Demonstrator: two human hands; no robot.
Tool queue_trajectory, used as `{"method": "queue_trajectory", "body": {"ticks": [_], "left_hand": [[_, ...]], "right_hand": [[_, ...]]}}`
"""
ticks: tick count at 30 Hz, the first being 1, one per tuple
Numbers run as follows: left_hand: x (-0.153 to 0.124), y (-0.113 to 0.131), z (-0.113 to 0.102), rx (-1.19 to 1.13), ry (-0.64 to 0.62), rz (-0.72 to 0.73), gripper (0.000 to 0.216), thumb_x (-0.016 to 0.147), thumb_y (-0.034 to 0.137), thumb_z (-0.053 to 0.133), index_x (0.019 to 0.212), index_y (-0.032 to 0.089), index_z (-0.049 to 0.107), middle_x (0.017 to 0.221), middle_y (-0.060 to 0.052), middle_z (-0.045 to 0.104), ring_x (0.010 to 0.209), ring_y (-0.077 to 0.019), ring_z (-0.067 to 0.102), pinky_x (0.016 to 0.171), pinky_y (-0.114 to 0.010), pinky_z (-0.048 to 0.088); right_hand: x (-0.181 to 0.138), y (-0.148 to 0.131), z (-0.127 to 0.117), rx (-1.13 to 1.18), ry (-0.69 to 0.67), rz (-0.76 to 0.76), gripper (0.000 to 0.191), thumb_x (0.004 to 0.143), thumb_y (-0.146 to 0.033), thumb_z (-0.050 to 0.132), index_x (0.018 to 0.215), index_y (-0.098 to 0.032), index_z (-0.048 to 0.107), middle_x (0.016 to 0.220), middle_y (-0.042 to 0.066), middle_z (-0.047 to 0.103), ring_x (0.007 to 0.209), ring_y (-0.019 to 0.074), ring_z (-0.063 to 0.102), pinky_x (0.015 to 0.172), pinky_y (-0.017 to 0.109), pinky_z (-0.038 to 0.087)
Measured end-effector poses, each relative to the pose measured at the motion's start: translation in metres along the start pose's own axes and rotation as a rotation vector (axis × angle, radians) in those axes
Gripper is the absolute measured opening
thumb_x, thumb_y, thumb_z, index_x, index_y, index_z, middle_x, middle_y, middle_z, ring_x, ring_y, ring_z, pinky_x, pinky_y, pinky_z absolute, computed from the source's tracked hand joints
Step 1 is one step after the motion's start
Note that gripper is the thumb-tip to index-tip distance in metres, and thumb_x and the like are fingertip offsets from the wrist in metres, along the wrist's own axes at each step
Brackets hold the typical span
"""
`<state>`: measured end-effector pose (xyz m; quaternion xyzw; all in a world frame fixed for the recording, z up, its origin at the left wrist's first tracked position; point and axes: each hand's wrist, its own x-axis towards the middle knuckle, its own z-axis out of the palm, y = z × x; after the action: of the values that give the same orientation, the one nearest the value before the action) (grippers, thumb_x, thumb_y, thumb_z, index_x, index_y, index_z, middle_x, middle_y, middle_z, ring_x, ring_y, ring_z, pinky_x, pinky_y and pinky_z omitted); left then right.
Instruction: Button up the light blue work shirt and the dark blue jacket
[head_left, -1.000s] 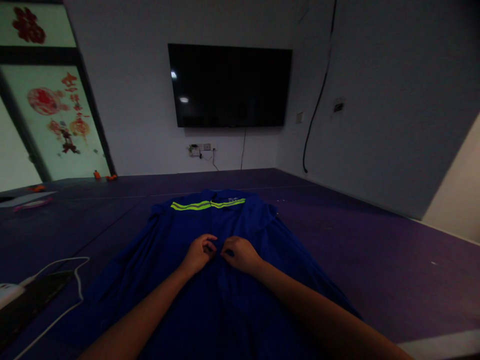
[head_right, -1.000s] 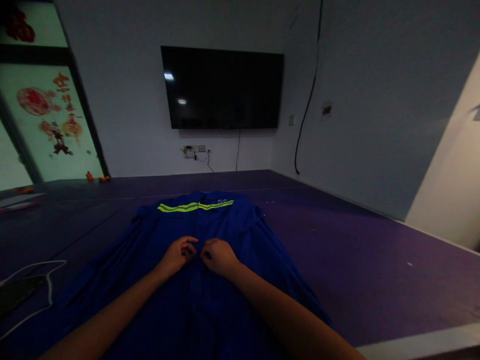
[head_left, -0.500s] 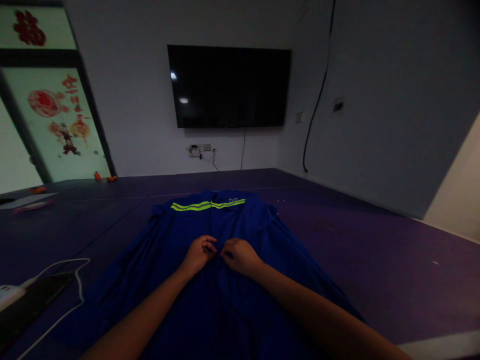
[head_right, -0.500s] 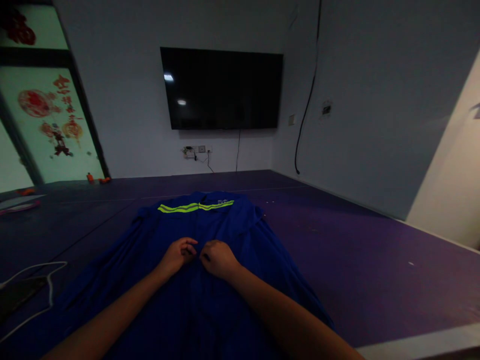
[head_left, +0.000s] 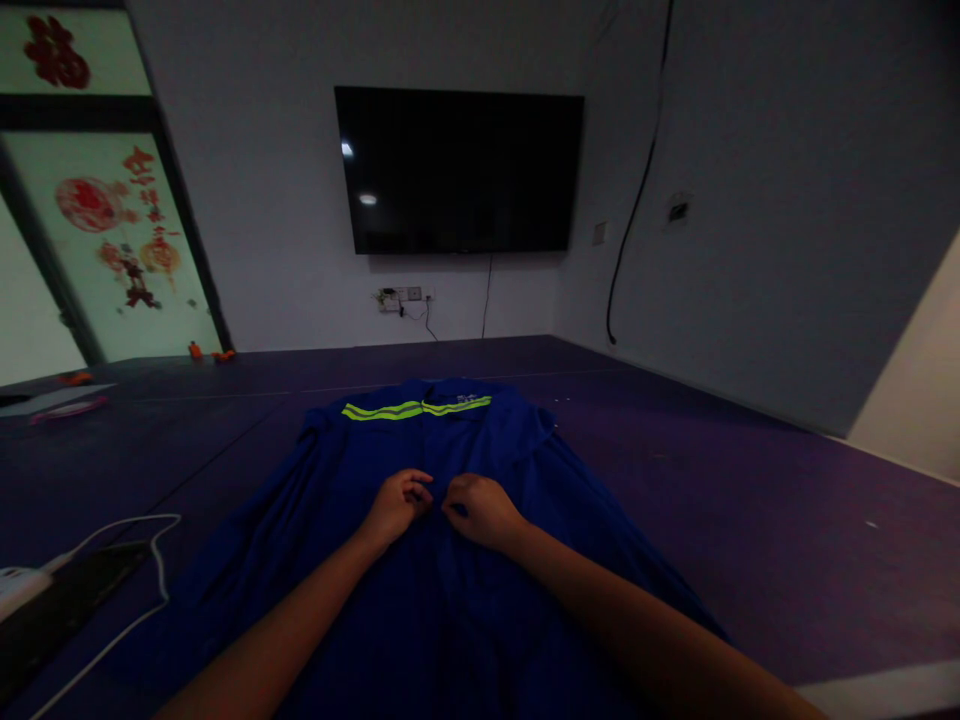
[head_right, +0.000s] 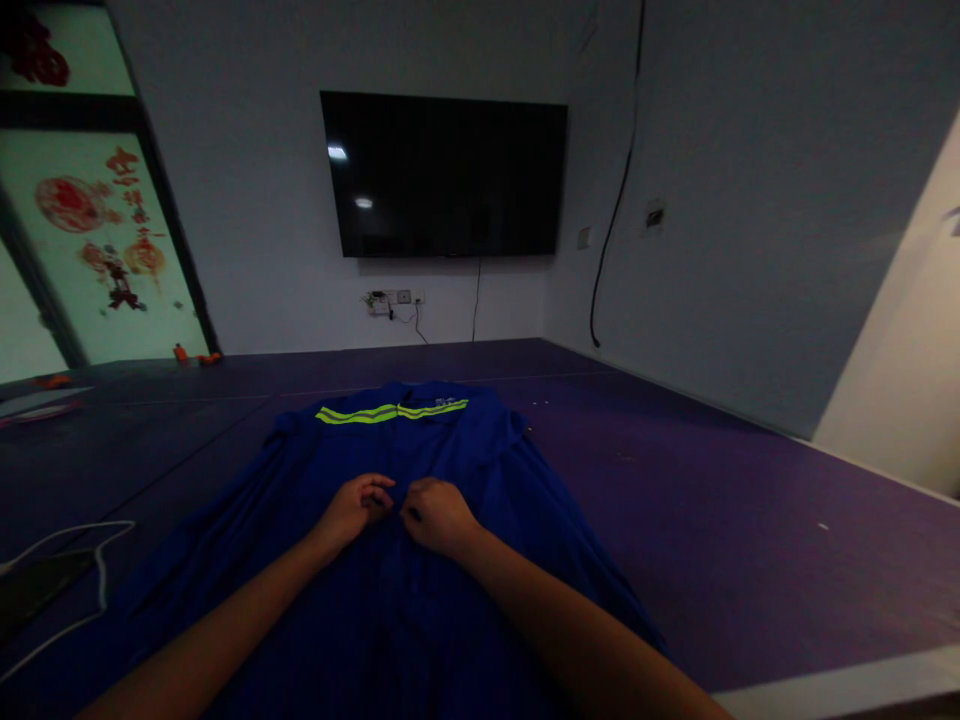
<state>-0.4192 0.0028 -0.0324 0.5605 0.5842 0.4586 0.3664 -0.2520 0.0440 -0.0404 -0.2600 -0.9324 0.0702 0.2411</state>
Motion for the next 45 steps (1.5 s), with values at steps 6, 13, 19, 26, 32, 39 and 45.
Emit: {"method": "queue_trajectory", "body": {"ticks": [6,13,19,26,32,39,45], "left_hand": [[0.0020,-0.0016,-0.0001,0.021,-0.011,0.034,0.036,0.053,0.009,0.061,0.088,0.012,0.059,0.062,0.000,0.061,0.053,-0.0095,0.052,0.052,-0.020,0.038],[0.0028,-0.0025,0.0000,0.045,0.002,0.027,0.035,0.052,0.007,0.058,0.086,0.012,0.059,0.064,0.001,0.060,0.047,-0.0054,0.045,0.047,-0.018,0.032],[0.0013,-0.0015,-0.0003,0.037,-0.001,0.019,0.034,0.053,0.012,0.060,0.087,0.012,0.059,0.064,0.001,0.059,0.049,-0.0066,0.047,0.049,-0.018,0.034],[0.0008,-0.0020,0.0003,0.034,0.010,0.007,0.034,0.055,0.014,0.061,0.088,0.012,0.060,0.063,0.000,0.059,0.052,-0.0087,0.050,0.050,-0.019,0.036],[0.0026,-0.0046,0.0004,0.054,0.001,0.014,0.034,0.054,0.010,0.057,0.088,0.012,0.060,0.065,0.000,0.060,0.053,-0.0083,0.051,0.052,-0.019,0.036],[0.0019,-0.0037,0.0025,0.103,0.019,0.047,0.027,0.055,0.011,0.056,0.081,0.011,0.062,0.066,0.000,0.060,0.055,-0.0085,0.051,0.053,-0.019,0.036],[-0.0010,0.0015,0.0036,0.099,0.005,0.052,0.030,0.055,0.010,0.054,0.084,0.011,0.061,0.066,0.001,0.059,0.054,-0.0073,0.048,0.052,-0.018,0.035]], "right_hand": [[0.0012,0.0011,0.0003,0.026,-0.009,-0.004,0.017,0.077,-0.018,0.049,0.080,-0.018,0.065,0.084,0.003,0.063,0.082,0.0138,0.056,0.072,0.022,0.039],[0.0020,-0.0034,-0.0008,0.003,-0.020,-0.064,0.018,0.078,-0.019,0.046,0.083,-0.017,0.064,0.087,0.005,0.062,0.084,0.0148,0.055,0.075,0.024,0.038],[0.0016,-0.0049,-0.0008,-0.015,0.006,-0.011,0.019,0.079,-0.019,0.044,0.084,-0.016,0.062,0.084,0.005,0.062,0.081,0.0149,0.055,0.074,0.024,0.038],[0.0003,-0.0050,0.0003,-0.048,0.005,0.023,0.018,0.078,-0.020,0.045,0.082,-0.017,0.062,0.084,0.005,0.062,0.081,0.0153,0.055,0.072,0.024,0.037],[0.0002,-0.0063,-0.0028,-0.049,-0.026,0.018,0.018,0.077,-0.018,0.045,0.078,-0.018,0.063,0.084,0.004,0.062,0.083,0.0152,0.055,0.072,0.023,0.037],[0.0007,-0.0080,-0.0041,-0.009,-0.025,0.041,0.017,0.078,-0.018,0.045,0.082,-0.017,0.062,0.086,0.005,0.061,0.084,0.0148,0.054,0.073,0.023,0.037],[0.0016,-0.0065,-0.0013,0.068,0.018,0.146,0.016,0.080,-0.020,0.046,0.089,-0.017,0.059,0.088,0.004,0.062,0.086,0.0149,0.055,0.074,0.024,0.038]]}}
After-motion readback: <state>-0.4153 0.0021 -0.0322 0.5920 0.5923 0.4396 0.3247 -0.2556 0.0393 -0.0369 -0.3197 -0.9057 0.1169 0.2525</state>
